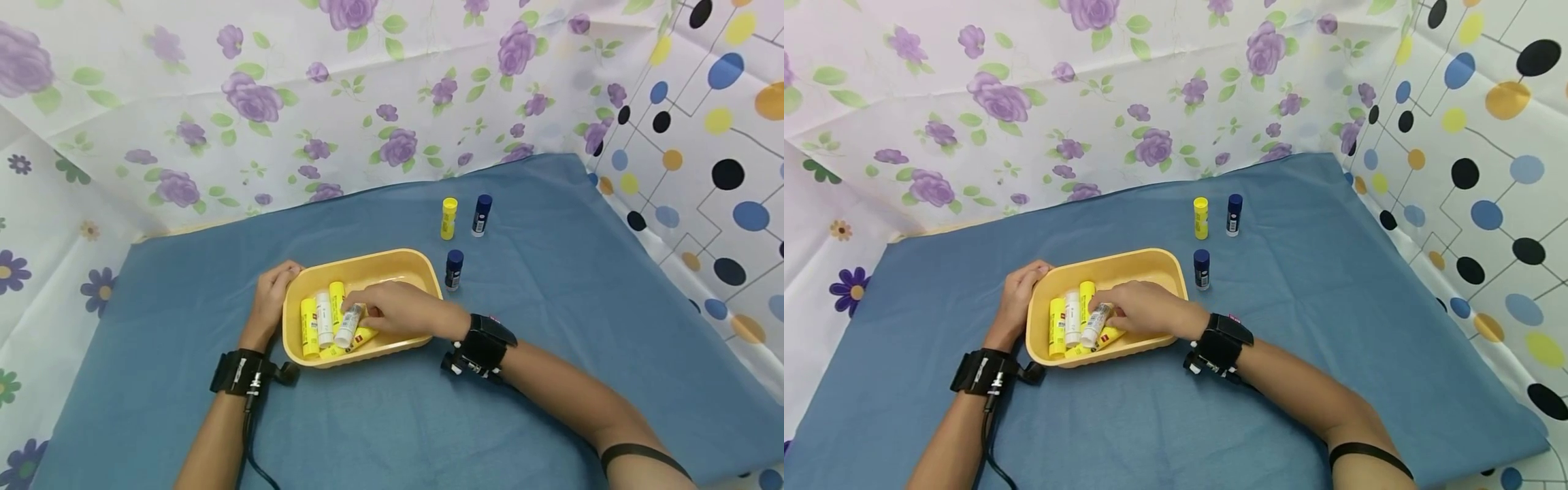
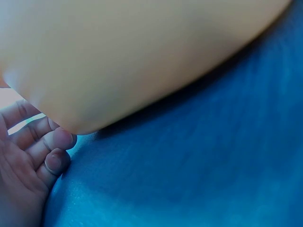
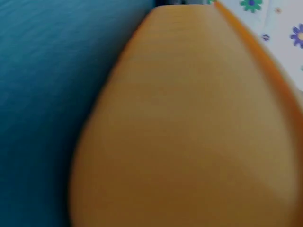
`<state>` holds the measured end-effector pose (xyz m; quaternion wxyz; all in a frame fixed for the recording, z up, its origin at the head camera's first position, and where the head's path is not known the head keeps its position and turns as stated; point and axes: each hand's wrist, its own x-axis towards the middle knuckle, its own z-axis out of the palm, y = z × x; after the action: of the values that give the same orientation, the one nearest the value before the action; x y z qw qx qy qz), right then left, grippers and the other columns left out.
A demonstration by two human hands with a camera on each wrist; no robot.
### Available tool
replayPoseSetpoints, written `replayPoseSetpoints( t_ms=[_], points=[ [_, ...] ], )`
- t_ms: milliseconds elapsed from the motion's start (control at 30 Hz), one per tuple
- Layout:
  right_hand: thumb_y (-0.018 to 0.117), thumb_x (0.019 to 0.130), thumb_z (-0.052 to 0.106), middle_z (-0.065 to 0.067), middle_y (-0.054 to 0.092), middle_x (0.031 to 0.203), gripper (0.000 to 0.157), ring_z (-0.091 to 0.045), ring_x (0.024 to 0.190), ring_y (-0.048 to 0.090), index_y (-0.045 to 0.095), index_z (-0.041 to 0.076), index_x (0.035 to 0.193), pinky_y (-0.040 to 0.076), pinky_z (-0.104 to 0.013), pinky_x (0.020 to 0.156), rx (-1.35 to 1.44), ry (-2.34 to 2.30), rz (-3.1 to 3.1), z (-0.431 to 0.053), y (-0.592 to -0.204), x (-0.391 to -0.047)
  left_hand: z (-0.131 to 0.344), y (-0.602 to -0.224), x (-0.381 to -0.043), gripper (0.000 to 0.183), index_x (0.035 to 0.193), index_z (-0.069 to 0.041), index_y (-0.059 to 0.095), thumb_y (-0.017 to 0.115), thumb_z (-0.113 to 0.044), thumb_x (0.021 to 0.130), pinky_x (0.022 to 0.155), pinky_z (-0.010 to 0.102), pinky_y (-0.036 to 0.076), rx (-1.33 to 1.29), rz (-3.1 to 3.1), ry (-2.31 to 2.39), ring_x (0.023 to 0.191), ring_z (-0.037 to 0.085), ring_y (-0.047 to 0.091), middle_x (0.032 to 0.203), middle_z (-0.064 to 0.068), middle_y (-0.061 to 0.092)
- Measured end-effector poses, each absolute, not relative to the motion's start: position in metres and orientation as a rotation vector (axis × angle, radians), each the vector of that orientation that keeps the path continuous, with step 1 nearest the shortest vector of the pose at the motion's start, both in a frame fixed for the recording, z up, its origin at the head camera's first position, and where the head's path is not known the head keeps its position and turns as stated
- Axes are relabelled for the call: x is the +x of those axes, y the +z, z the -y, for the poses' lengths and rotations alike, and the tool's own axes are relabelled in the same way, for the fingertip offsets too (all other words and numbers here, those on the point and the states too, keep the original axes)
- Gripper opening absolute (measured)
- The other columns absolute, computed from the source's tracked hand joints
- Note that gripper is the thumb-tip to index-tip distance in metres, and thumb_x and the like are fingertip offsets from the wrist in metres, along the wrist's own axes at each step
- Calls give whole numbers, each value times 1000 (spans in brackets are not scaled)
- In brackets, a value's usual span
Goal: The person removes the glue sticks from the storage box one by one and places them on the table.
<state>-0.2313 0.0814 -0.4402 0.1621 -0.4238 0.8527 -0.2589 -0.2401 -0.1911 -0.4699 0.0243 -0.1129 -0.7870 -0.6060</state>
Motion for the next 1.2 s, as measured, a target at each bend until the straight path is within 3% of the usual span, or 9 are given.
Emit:
replayPoseSetpoints(
  t_ms=[133, 333, 500, 700, 900, 1200],
  points=[
    [66, 100, 25, 6, 61, 85, 23, -8, 70, 53, 64, 26, 123, 40, -22, 64, -1179, -714, -2457, -78, -446, -231, 192, -471, -239, 38, 95, 5, 67, 42, -19, 111, 49, 28, 45, -346, 2422, -1899, 50, 18, 49, 70, 18, 54],
    [77, 93, 28, 9, 61, 90, 24, -9, 76, 52, 71, 28, 117, 40, -23, 67, -1164, -617, -2527, -81, -444, -230, 194, -474, -238, 38, 96, 3, 68, 42, -20, 111, 49, 29, 46, -348, 2416, -1920, 49, 19, 50, 70, 18, 54],
    [82, 87, 36, -1, 55, 92, 28, -13, 80, 49, 75, 29, 113, 39, -26, 67, -1090, -586, -2589, -90, -435, -231, 192, -473, -239, 38, 97, 6, 67, 41, -18, 111, 50, 28, 46, -356, 2430, -1894, 51, 18, 50, 71, 20, 55],
    [79, 90, 33, -2, 57, 107, 22, -15, 95, 52, 70, 23, 107, 45, -28, 80, -1097, -679, -2589, -105, -419, -235, 191, -470, -240, 38, 97, 7, 67, 40, -15, 111, 51, 27, 46, -359, 2439, -1866, 51, 18, 50, 73, 22, 56],
    [71, 97, 33, 4, 59, 89, 18, -13, 80, 53, 64, 19, 103, 44, -28, 72, -1162, -832, -2503, -122, -403, -243, 191, -471, -238, 38, 97, 6, 67, 39, -16, 111, 50, 29, 46, -363, 2447, -1873, 50, 19, 49, 72, 24, 54],
    [71, 96, 37, 3, 61, 86, 27, -12, 73, 51, 68, 16, 113, 43, -28, 67, -1109, -895, -2591, -148, -388, -252, 190, -470, -239, 37, 96, 6, 66, 40, -15, 111, 48, 28, 45, -376, 2435, -1861, 48, 17, 49, 71, 25, 53]
  ],
)
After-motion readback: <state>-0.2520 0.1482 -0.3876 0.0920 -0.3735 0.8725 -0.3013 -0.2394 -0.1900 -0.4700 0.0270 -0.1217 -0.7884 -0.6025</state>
